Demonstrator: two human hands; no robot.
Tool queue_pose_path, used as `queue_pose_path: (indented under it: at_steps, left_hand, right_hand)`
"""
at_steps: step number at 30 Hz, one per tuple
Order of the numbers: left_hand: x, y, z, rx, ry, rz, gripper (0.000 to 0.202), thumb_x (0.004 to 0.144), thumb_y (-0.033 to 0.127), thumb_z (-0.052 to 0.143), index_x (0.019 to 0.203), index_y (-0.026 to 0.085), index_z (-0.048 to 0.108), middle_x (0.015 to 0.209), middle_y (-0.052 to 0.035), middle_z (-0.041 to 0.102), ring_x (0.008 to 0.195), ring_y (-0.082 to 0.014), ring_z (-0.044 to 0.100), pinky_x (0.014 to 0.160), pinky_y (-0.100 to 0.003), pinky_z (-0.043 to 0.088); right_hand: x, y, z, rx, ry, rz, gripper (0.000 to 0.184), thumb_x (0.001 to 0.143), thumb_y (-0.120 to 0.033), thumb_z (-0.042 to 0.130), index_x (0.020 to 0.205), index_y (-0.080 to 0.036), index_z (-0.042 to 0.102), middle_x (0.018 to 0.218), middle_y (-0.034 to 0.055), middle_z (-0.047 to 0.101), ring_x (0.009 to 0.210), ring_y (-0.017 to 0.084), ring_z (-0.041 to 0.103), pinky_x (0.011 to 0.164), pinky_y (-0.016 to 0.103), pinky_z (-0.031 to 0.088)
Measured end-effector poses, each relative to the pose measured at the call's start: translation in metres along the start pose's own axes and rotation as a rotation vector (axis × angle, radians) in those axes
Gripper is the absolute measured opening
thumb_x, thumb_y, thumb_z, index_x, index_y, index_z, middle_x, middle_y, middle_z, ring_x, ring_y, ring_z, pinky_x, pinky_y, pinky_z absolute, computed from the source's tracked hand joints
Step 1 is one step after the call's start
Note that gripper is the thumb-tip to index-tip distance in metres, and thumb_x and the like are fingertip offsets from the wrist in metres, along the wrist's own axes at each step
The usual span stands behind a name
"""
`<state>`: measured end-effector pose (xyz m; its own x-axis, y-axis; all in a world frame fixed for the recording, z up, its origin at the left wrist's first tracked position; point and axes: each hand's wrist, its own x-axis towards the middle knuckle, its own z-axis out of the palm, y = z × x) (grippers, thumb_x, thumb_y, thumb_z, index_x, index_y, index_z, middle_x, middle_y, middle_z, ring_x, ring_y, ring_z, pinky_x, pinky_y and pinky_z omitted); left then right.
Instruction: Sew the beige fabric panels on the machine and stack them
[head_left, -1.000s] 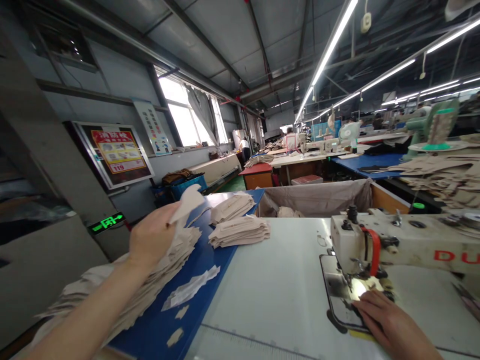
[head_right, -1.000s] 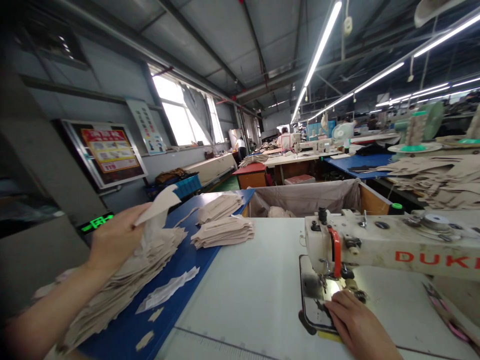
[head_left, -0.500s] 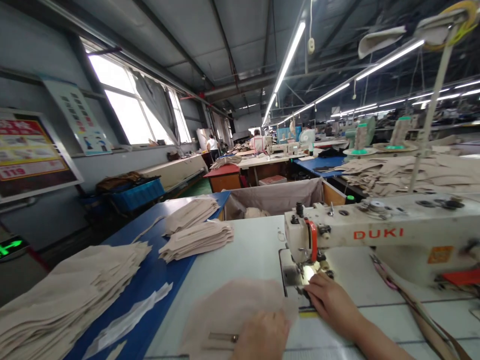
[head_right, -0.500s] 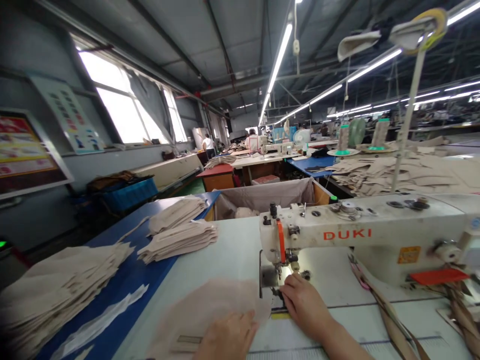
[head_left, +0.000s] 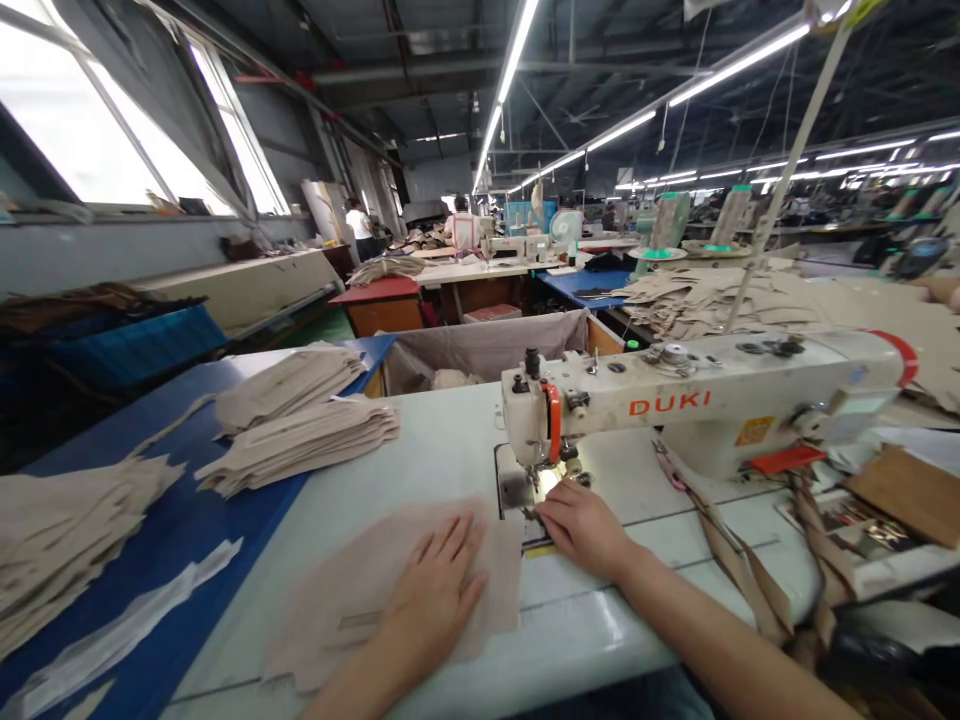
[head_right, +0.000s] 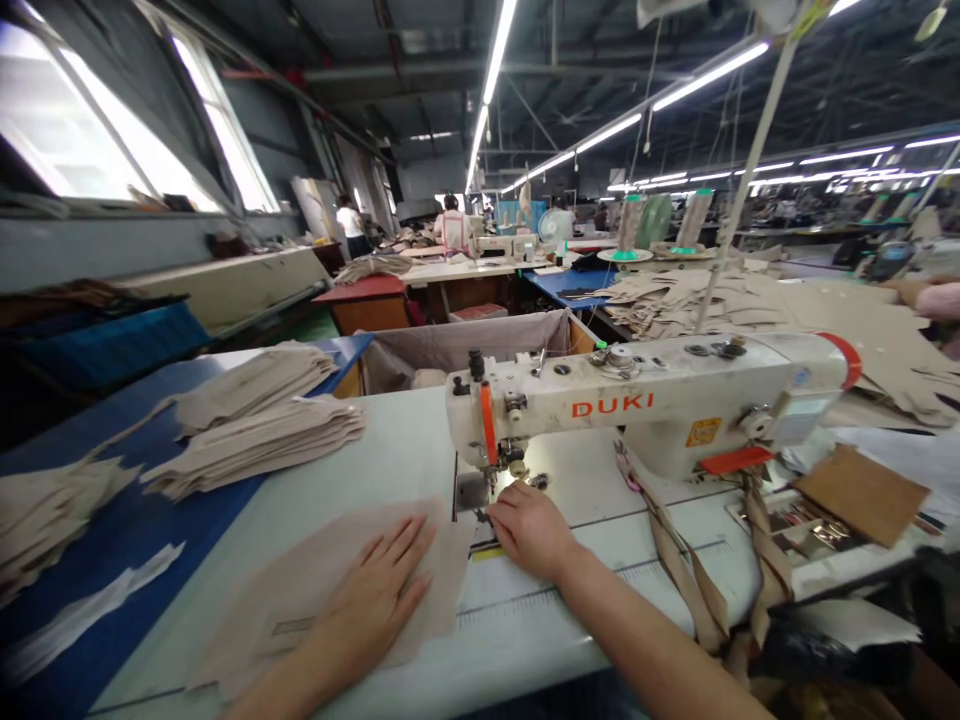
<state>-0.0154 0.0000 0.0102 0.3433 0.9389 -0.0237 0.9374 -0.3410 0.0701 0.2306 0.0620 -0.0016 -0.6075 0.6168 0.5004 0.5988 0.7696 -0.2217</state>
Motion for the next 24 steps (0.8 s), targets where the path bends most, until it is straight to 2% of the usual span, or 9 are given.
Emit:
queue_pose_path:
  at_steps: [3, 7, 13, 16, 18, 21, 22, 24]
  left_hand:
    - [0.011, 0.010, 0.003, 0.037, 0.019, -0.057, 0.053, 0.096, 0.036, 0.037, 0.146, 0.019, 0.043, 0.153, -0.0125, 0.038, 0.139, -0.0295, 0.039, 0.111, -0.051, 0.034]
    - [0.024, 0.016, 0.002, 0.044, 0.056, -0.060, 0.052, 0.096, 0.034, 0.038, 0.145, 0.019, 0.044, 0.152, -0.0124, 0.040, 0.139, -0.0297, 0.039, 0.110, -0.051, 0.035]
    - [0.028, 0.024, 0.005, 0.021, 0.055, -0.219, 0.051, 0.097, 0.031, 0.038, 0.146, 0.017, 0.042, 0.154, -0.0127, 0.037, 0.142, -0.0301, 0.035, 0.113, -0.055, 0.030]
    - [0.025, 0.030, 0.006, -0.041, 0.088, -0.226, 0.051, 0.098, 0.036, 0.039, 0.146, 0.019, 0.043, 0.153, -0.0111, 0.039, 0.141, -0.0286, 0.036, 0.114, -0.054, 0.030]
    - [0.019, 0.029, 0.005, -0.072, 0.150, -0.199, 0.049, 0.098, 0.037, 0.040, 0.143, 0.021, 0.046, 0.152, -0.0101, 0.041, 0.141, -0.0274, 0.037, 0.114, -0.053, 0.030]
    - [0.005, 0.010, 0.001, -0.066, 0.322, -0.116, 0.043, 0.098, 0.030, 0.041, 0.139, 0.024, 0.050, 0.151, -0.0078, 0.044, 0.140, -0.0237, 0.039, 0.115, -0.051, 0.031]
    - [-0.003, -0.004, -0.001, -0.056, 0.393, -0.098, 0.042, 0.097, 0.027, 0.041, 0.138, 0.024, 0.050, 0.149, -0.0080, 0.046, 0.138, -0.0225, 0.041, 0.114, -0.049, 0.033]
    - [-0.021, -0.045, -0.007, -0.038, 0.534, -0.119, 0.041, 0.096, 0.024, 0.041, 0.135, 0.021, 0.053, 0.142, -0.0099, 0.054, 0.131, -0.0217, 0.049, 0.110, -0.045, 0.040]
  right_hand:
    - [0.000, -0.007, -0.004, 0.021, -0.001, -0.061, 0.018, 0.093, -0.017, 0.050, 0.095, -0.018, 0.067, 0.086, 0.0064, 0.066, 0.083, 0.019, 0.055, 0.079, 0.031, 0.046]
    - [0.002, -0.013, -0.008, 0.046, -0.075, -0.153, 0.014, 0.092, -0.021, 0.053, 0.092, -0.020, 0.067, 0.081, 0.0046, 0.063, 0.080, 0.018, 0.054, 0.074, 0.029, 0.045]
    - [0.002, -0.013, -0.005, 0.091, -0.115, -0.080, 0.016, 0.092, -0.019, 0.052, 0.093, -0.020, 0.068, 0.084, 0.0056, 0.063, 0.085, 0.019, 0.055, 0.076, 0.030, 0.045]
    - [-0.002, -0.014, -0.003, 0.142, -0.115, -0.056, 0.020, 0.094, -0.019, 0.049, 0.097, -0.020, 0.069, 0.089, 0.0072, 0.063, 0.087, 0.021, 0.056, 0.079, 0.032, 0.046]
    - [-0.005, -0.012, -0.002, 0.164, -0.135, -0.054, 0.022, 0.096, -0.020, 0.047, 0.098, -0.020, 0.068, 0.090, 0.0075, 0.063, 0.086, 0.020, 0.057, 0.078, 0.033, 0.047]
    - [-0.009, -0.009, 0.000, 0.182, -0.147, -0.058, 0.023, 0.098, -0.023, 0.045, 0.103, -0.021, 0.068, 0.091, 0.0076, 0.064, 0.087, 0.020, 0.059, 0.078, 0.033, 0.049]
    - [-0.009, -0.008, 0.001, 0.185, -0.146, -0.061, 0.024, 0.098, -0.023, 0.045, 0.104, -0.021, 0.068, 0.092, 0.0077, 0.064, 0.087, 0.020, 0.059, 0.078, 0.033, 0.050]
    - [-0.011, -0.006, 0.002, 0.184, -0.140, -0.067, 0.024, 0.098, -0.024, 0.046, 0.105, -0.022, 0.069, 0.093, 0.0076, 0.065, 0.088, 0.020, 0.061, 0.078, 0.032, 0.051]
